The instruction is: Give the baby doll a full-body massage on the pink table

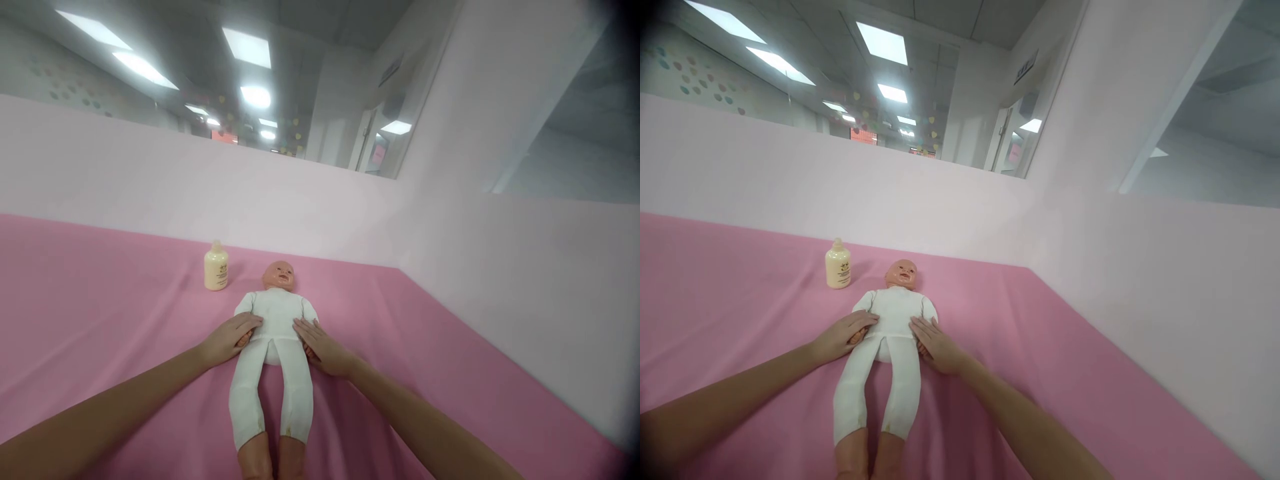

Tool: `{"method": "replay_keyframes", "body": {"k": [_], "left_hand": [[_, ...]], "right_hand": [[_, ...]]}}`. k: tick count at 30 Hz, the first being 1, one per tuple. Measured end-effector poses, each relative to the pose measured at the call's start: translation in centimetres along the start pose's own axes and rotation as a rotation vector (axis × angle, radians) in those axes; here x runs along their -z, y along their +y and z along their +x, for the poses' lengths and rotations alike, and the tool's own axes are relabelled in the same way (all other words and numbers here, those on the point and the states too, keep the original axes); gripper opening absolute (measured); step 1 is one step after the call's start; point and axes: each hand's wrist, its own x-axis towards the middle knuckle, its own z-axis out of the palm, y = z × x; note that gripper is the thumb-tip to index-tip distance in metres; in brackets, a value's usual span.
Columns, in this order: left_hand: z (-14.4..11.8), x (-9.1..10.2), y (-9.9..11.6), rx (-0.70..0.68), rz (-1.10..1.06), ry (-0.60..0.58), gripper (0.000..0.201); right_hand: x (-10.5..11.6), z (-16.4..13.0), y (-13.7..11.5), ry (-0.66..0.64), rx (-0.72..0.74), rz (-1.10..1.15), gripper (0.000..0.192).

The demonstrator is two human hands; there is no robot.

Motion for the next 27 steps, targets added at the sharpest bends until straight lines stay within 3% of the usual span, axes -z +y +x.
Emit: {"method": "replay_keyframes", "body": {"k": [7,12,14,17,20,23,27], "left_hand": [[0.0,0.1,-0.1,0.015,-0.012,-0.035,0.032],[0.3,0.8,-0.6,0.198,-0.082,-0.012,0.034],[1.7,1.6,-1.1,0.292,-0.123,0.065,0.037],[6.0,3.0,-2.5,0.341,-0.156,0.300,0.035],[11.0,3.4,-4.4,0.499,-0.018,0.426,0.032],[14.1,2.0,-6.0,0.620,0.135,0.312,0.030],[14.7,-0.4,-7.4,0.640,0.197,0.167,0.026]], "right_hand": [[-0.3,-0.2,0.3,0.012,0.008,0.014,0.073],[-0.3,-0.3,0.7,0.118,-0.041,0.108,0.063],[0.1,0.5,1.4,0.243,-0.107,0.196,0.058],[1.3,3.4,3.2,0.482,-0.193,0.332,0.055],[2.4,7.7,5.8,0.677,-0.318,0.417,0.052],[2.3,11.6,8.4,0.740,-0.524,0.350,0.046],[1.3,14.5,10.7,0.679,-0.583,0.259,0.039]]}}
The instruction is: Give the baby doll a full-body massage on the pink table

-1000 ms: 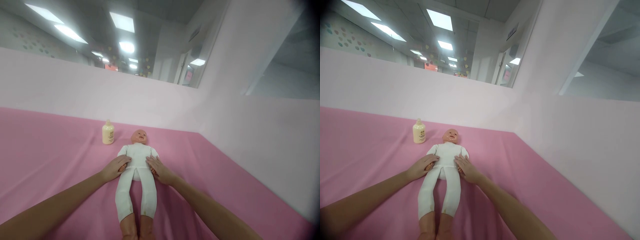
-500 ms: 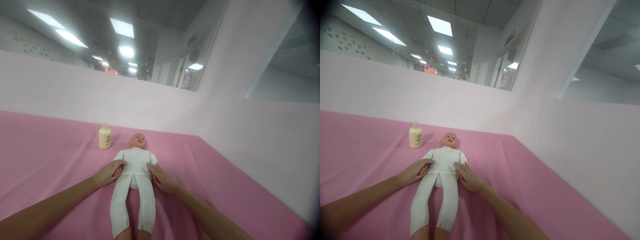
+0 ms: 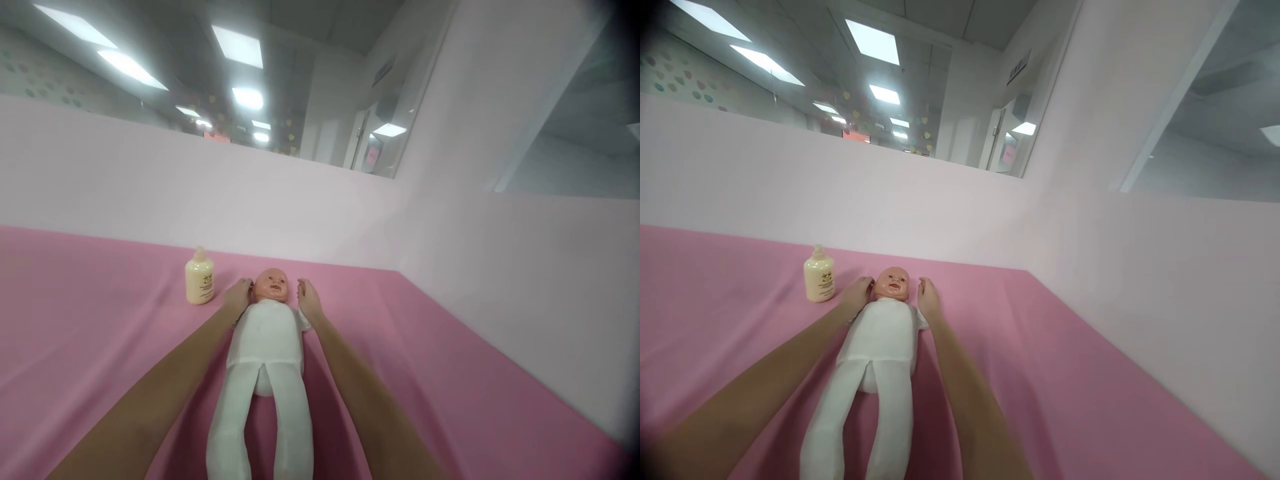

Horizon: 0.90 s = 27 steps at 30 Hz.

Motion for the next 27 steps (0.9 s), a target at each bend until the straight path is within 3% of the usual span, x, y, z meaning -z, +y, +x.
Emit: {"method": "replay_keyframes", "body": {"k": [7,12,18,23,27], "left_hand": [[0.8,-1.6,-1.1,-0.011,0.159,-0.107,0.020],[1.3,-1.9,-1.3,-0.013,0.207,-0.139,0.019],[0.3,-1.3,-1.2,-0.011,0.181,-0.090,0.028],[-2.4,0.1,-1.4,-0.048,0.100,-0.026,0.041],[-5.7,1.9,-1.9,-0.167,-0.138,0.061,0.055]], "right_hand": [[-1.4,1.8,1.4,-0.136,-0.017,-0.168,0.033],[-2.0,1.7,2.0,-0.155,-0.026,-0.202,0.035],[-1.7,0.5,1.6,-0.085,-0.006,-0.171,0.038],[-0.2,-1.7,0.5,0.022,0.066,-0.077,0.041],[1.3,-4.8,-0.7,0.139,0.143,0.191,0.041]]}}
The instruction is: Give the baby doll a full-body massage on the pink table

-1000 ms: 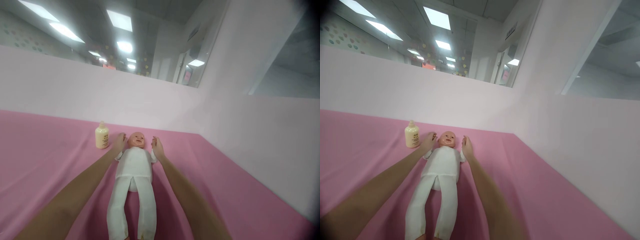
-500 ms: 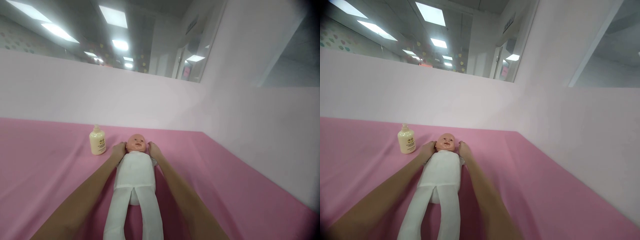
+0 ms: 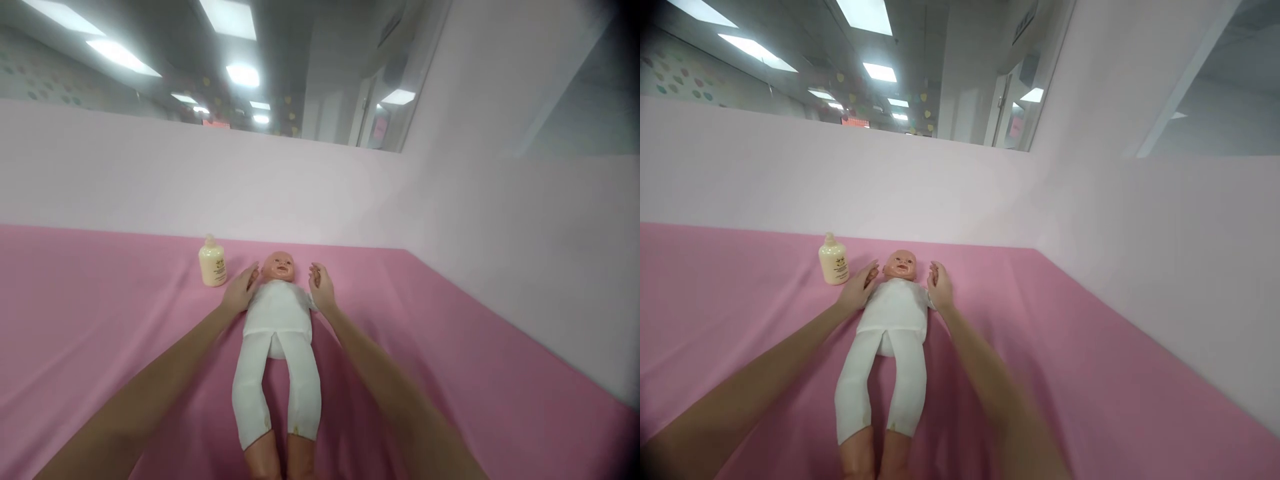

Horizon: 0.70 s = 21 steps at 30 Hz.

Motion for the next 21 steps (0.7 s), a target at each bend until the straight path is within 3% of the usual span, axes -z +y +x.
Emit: {"method": "replay_keyframes", "body": {"k": [3,9,13,17,21], "left_hand": [[-2.5,1.8,0.7,-0.040,-0.116,0.005,0.061],[-7.0,4.2,2.8,-0.128,-0.116,-0.177,0.045],[-9.2,3.1,2.4,-0.238,-0.119,-0.181,0.044],[-10.1,1.5,1.3,-0.247,-0.097,-0.158,0.044],[-10.1,1.3,1.1,-0.245,-0.074,-0.181,0.047]], "right_hand": [[1.1,-2.5,-1.7,0.005,0.020,0.149,0.046],[3.1,-7.2,-3.9,-0.249,0.055,0.109,0.049],[3.8,-9.8,-3.6,-0.374,0.187,-0.051,0.045],[3.7,-11.3,-3.0,-0.431,0.347,-0.134,0.043],[3.7,-11.7,-2.9,-0.460,0.390,-0.175,0.048]]}}
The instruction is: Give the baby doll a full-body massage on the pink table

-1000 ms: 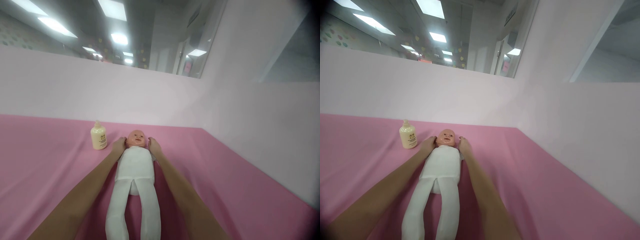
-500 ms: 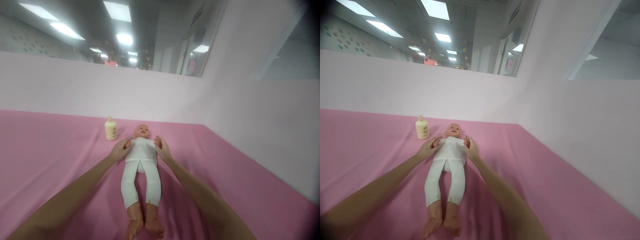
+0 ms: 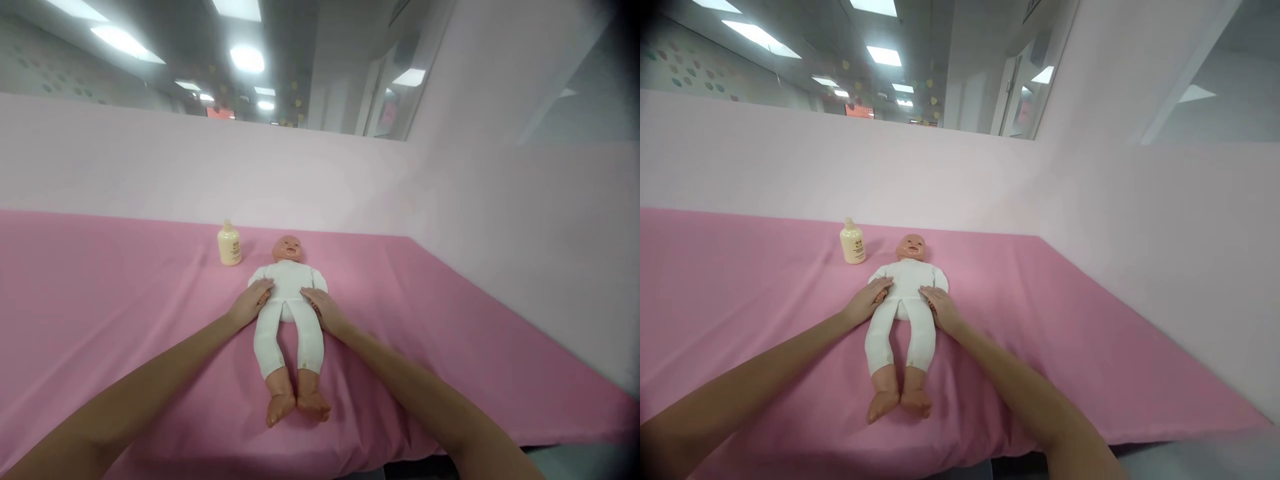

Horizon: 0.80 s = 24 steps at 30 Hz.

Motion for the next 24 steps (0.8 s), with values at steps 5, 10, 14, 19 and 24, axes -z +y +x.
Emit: {"method": "replay_keyframes", "body": {"k": [5,10,14,19,24], "left_hand": [[0.1,0.9,1.1,0.005,-0.010,-0.030,0.047],[1.4,3.0,1.6,0.105,-0.113,-0.044,0.045],[3.5,5.3,-0.5,0.411,-0.546,0.289,0.046],[3.6,7.1,-4.7,0.716,-1.053,0.551,0.016],[1.6,6.9,-7.1,0.809,-1.296,0.594,0.020]], "right_hand": [[0.6,0.1,0.0,-0.037,-0.007,0.022,0.051],[2.4,1.8,0.0,-0.014,-0.154,0.115,0.046],[4.8,4.3,1.5,0.298,-0.419,0.344,0.047],[7.9,5.7,5.7,0.500,-0.719,0.688,0.051],[8.4,3.4,9.7,0.560,-0.828,0.674,0.040]]}}
